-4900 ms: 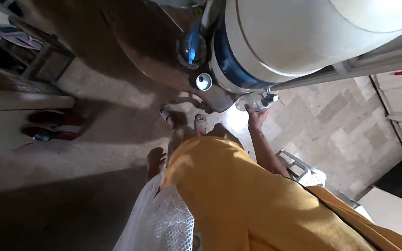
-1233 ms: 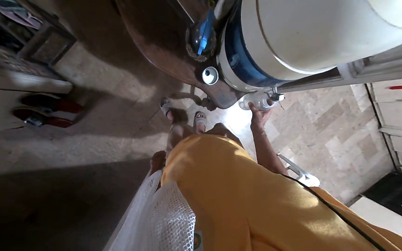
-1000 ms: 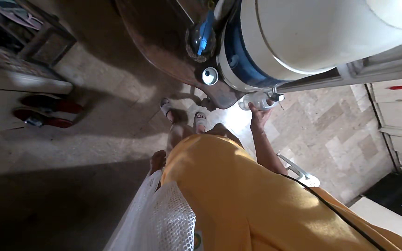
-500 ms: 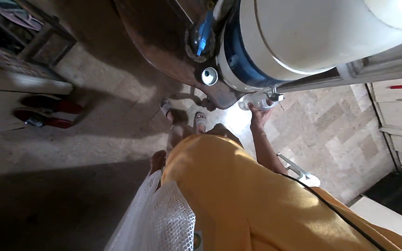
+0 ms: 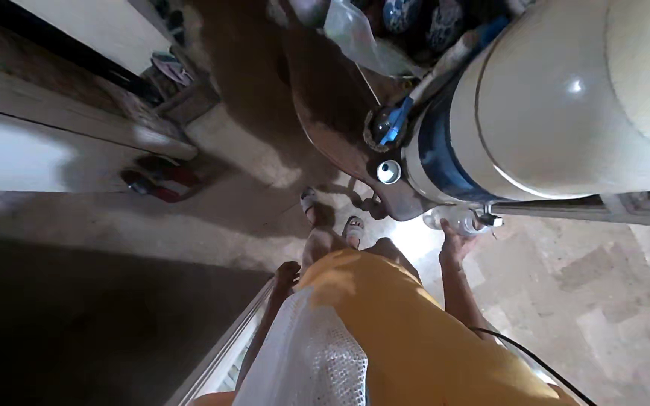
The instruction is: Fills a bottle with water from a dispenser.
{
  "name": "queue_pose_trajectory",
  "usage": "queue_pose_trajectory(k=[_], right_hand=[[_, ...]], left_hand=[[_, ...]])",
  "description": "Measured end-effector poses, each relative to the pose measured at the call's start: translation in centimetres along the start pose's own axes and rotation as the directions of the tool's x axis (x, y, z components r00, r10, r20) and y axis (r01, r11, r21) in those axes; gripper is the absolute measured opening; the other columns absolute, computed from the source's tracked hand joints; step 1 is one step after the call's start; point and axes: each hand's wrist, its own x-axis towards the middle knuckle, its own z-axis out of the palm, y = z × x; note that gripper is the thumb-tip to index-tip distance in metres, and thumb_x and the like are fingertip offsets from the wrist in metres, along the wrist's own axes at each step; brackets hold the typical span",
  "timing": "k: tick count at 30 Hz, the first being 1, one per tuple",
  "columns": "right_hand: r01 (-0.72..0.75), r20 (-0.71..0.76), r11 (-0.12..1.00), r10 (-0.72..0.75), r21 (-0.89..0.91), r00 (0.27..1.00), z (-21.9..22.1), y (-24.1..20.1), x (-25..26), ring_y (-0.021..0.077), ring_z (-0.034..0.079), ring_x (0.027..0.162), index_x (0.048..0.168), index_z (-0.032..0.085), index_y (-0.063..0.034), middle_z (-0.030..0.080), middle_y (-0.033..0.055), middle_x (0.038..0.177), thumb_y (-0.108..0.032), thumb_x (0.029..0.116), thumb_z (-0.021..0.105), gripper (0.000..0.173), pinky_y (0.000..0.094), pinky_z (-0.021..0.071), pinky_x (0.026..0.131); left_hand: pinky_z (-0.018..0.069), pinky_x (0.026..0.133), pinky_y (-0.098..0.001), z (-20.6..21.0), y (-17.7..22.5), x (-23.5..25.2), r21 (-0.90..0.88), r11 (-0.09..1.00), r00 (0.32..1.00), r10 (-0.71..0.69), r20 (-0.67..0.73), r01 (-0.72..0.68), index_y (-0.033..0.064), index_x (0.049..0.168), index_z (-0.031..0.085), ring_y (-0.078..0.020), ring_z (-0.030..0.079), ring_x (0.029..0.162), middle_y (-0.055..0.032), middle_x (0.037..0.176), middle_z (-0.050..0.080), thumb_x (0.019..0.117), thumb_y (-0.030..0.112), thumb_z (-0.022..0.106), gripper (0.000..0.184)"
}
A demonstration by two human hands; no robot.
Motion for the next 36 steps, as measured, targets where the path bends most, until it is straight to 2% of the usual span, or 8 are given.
queue_pose_trajectory(k=[4, 7, 10, 12, 15, 20, 26, 36], right_hand=[[-0.009, -0.011, 1.000, 0.009, 0.009, 1.000, -0.4, -0.4, -0.1, 0.0259, 0.058, 0.127, 0.150, 0.029, 0.0042, 0.054, 0.0214, 0.140, 0.003, 0.0591, 0.091, 0.110, 0.0416, 0.0535, 0.105], [-0.008, 0.004, 1.000, 0.009, -0.024, 1.000, -0.3, -0.5, -0.3, 0.0257, 0.060, 0.125, 0.146, 0.037, 0.0026, 0.058, 0.0192, 0.137, -0.001, 0.0598, 0.093, 0.103, 0.0428, 0.0544, 0.104], [-0.028, 0.039, 0.998, 0.031, -0.062, 0.999, -0.2, -1.3, -0.8, 0.0234, 0.057, 0.128, 0.148, 0.036, 0.0014, 0.056, 0.0182, 0.140, -0.005, 0.0673, 0.090, 0.098, 0.0399, 0.0513, 0.107], [0.008, -0.002, 1.000, -0.008, -0.029, 1.000, -0.5, 0.2, 0.0, 0.0248, 0.062, 0.123, 0.144, 0.041, 0.0033, 0.060, 0.0193, 0.134, -0.005, 0.0631, 0.092, 0.096, 0.0416, 0.0552, 0.104], [0.007, -0.008, 1.000, -0.007, -0.014, 1.000, -0.6, 0.8, 0.3, 0.0250, 0.061, 0.125, 0.146, 0.037, 0.0039, 0.059, 0.0198, 0.136, -0.008, 0.0620, 0.094, 0.102, 0.0416, 0.0547, 0.105], [0.004, 0.004, 1.000, -0.004, -0.006, 1.000, -0.6, 1.1, 0.4, 0.0246, 0.061, 0.125, 0.145, 0.037, 0.0031, 0.059, 0.0192, 0.136, -0.009, 0.0619, 0.094, 0.102, 0.0415, 0.0542, 0.105], [0.018, 0.007, 1.000, -0.018, 0.002, 1.000, -0.7, 1.4, 0.6, 0.0246, 0.063, 0.122, 0.142, 0.041, 0.0036, 0.061, 0.0189, 0.132, -0.010, 0.0599, 0.095, 0.100, 0.0415, 0.0555, 0.103], [0.002, 0.007, 1.000, -0.002, -0.008, 1.000, -0.8, 1.6, 0.7, 0.0251, 0.062, 0.122, 0.144, 0.038, 0.0014, 0.060, 0.0192, 0.133, -0.012, 0.0576, 0.096, 0.105, 0.0424, 0.0558, 0.102]], left_hand=[[0.0530, 0.094, -0.0394, 0.5, 0.9, -1.3, 0.120, 0.993, 1.000, 0.011, 0.013, -0.012, -0.0018, 0.137, 0.057, -0.0239, 0.065, 0.108, -0.0207, 0.131, 0.063, 0.1059, 0.016, 0.057, 0.036], [0.0508, 0.100, -0.0420, 0.3, 0.8, -1.6, 0.191, 0.981, 1.000, 0.030, 0.005, -0.030, -0.0024, 0.137, 0.058, -0.0275, 0.064, 0.115, -0.0223, 0.133, 0.062, 0.1071, 0.017, 0.054, 0.036], [0.0421, 0.111, -0.0432, 0.4, 1.7, -2.9, 0.287, 0.956, 0.998, 0.054, 0.027, -0.059, -0.0072, 0.139, 0.054, -0.0332, 0.057, 0.128, -0.0276, 0.138, 0.058, 0.1091, 0.014, 0.049, 0.037], [0.0397, 0.113, -0.0449, 0.5, 1.4, -2.6, 0.347, 0.935, 0.997, 0.061, 0.047, -0.073, -0.0067, 0.141, 0.053, -0.0349, 0.054, 0.132, -0.0282, 0.141, 0.056, 0.1096, 0.015, 0.047, 0.039], [0.0439, 0.109, -0.0448, 0.3, 0.0, -0.8, 0.376, 0.923, 0.997, 0.076, 0.023, -0.079, -0.0026, 0.138, 0.058, -0.0322, 0.058, 0.127, -0.0252, 0.136, 0.061, 0.1082, 0.018, 0.052, 0.036], [0.0420, 0.112, -0.0453, 0.2, 1.7, -1.4, 0.411, 0.909, 0.997, 0.074, -0.001, -0.067, -0.0029, 0.137, 0.059, -0.0328, 0.058, 0.129, -0.0252, 0.136, 0.061, 0.1078, 0.017, 0.053, 0.036], [0.0518, 0.095, -0.0414, -0.1, 1.2, -1.0, 0.252, 0.967, 0.999, 0.044, -0.013, -0.039, -0.0001, 0.136, 0.059, -0.0249, 0.063, 0.110, -0.0217, 0.129, 0.063, 0.1066, 0.016, 0.055, 0.033], [0.0491, 0.100, -0.0414, 0.1, -0.3, -0.9, 0.299, 0.953, 0.997, 0.066, -0.030, -0.054, -0.0011, 0.133, 0.062, -0.0259, 0.063, 0.113, -0.0217, 0.127, 0.066, 0.1066, 0.016, 0.055, 0.032]])
